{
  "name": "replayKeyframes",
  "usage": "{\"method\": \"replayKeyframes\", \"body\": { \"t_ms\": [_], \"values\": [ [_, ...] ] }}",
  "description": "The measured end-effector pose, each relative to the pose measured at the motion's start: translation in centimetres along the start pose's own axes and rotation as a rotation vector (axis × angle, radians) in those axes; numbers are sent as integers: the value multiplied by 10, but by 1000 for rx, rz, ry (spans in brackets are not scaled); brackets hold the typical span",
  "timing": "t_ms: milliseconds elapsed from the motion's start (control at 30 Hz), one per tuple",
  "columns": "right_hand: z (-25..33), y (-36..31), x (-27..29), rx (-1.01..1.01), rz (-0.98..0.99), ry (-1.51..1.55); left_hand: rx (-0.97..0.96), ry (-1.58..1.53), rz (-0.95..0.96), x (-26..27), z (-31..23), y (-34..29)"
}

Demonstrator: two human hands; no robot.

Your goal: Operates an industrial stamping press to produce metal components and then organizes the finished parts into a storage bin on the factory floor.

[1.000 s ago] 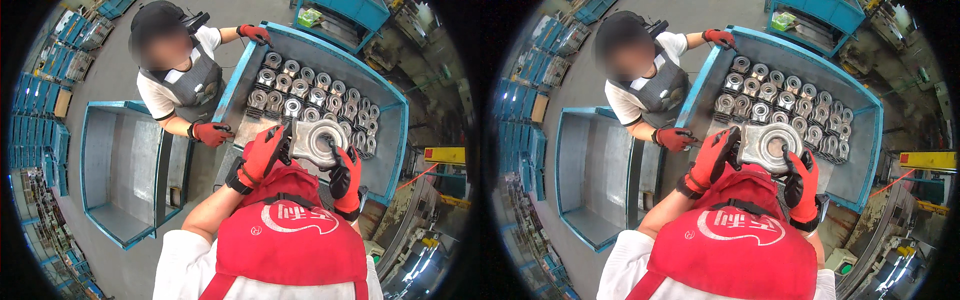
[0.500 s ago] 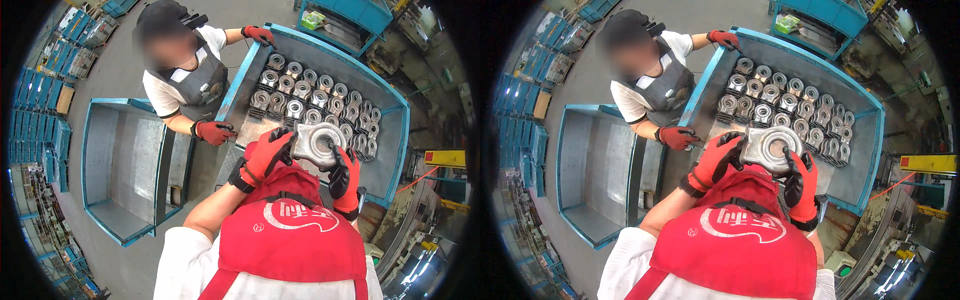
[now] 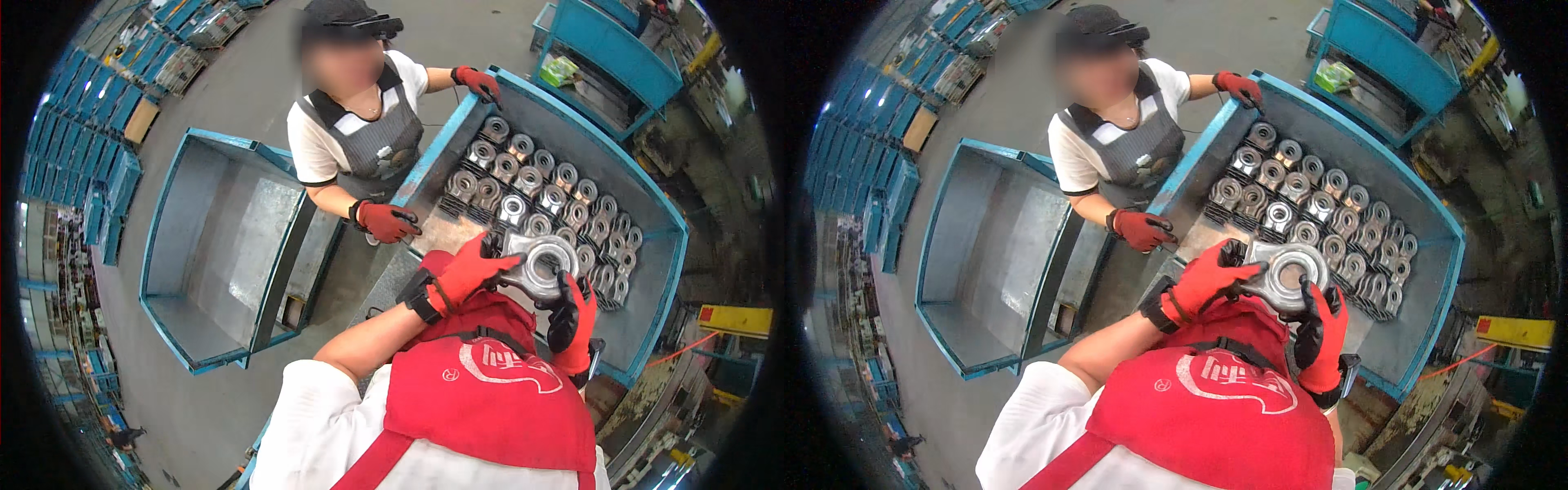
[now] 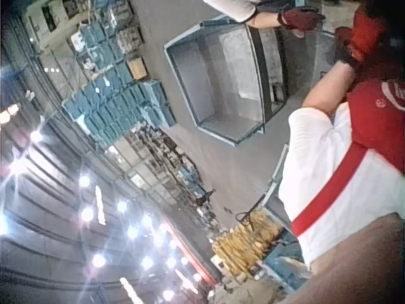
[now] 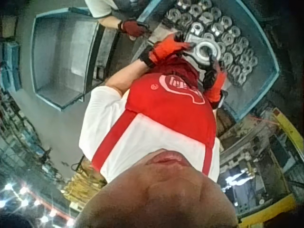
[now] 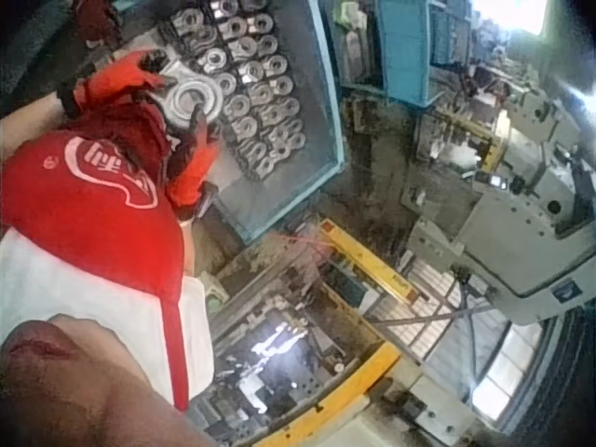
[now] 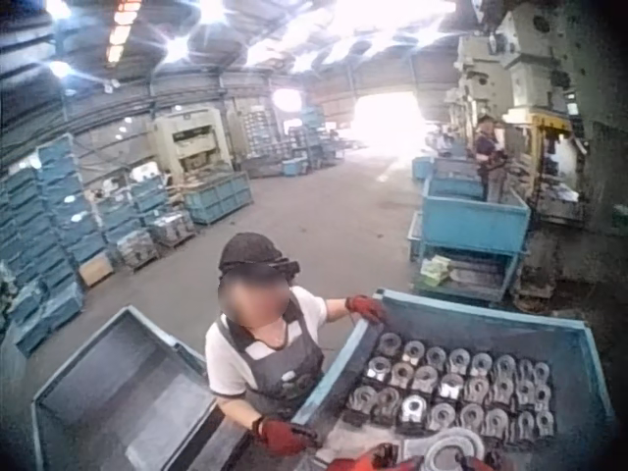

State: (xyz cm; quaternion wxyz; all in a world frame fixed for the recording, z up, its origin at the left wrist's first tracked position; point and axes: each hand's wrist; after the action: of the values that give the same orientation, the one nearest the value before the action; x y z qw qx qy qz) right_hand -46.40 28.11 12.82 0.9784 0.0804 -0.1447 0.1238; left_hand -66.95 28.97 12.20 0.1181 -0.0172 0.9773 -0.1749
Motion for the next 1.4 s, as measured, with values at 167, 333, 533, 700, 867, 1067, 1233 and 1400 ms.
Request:
{"method": "replayKeyframes", "body": {
  "t_ms": [167, 333, 533, 700, 867, 1067, 1233, 1400],
  "values": [
    [9, 1, -3, -94, -19, 27, -66, -40, -17, 5, 9, 4],
    [9, 15, -18, -375, -199, 175, -66, 54, -89, 26, 52, 14],
    [23, 8, -4, 84, 40, 183, -63, -72, -34, 27, 29, 13],
    [28, 11, 4, -437, 160, 751, -101, -54, 108, 22, 9, 15],
    [-15, -7, 27, -114, -185, 320, 21, -145, 342, 12, 0, 25],
    [63, 11, 39, 315, -429, 479, -1107, 913, 471, -11, -36, 49],
    [103, -19, 69, 355, -164, 89, -1170, 673, 740, -51, -71, 38],
    [115, -51, 72, 275, -383, -88, -1177, 698, 835, -80, -62, 44]
  ]
}}
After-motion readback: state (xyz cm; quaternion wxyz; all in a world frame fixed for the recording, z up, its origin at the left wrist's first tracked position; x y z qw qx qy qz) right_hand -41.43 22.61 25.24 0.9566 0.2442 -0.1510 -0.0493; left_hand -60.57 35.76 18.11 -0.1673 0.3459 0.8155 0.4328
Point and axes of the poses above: each hand's wrist, its own y-axis towards the middle knuckle, its own x-axis out of the back of the hand, z = x × y, and after that the axes turned 2 degrees about y, right-handed
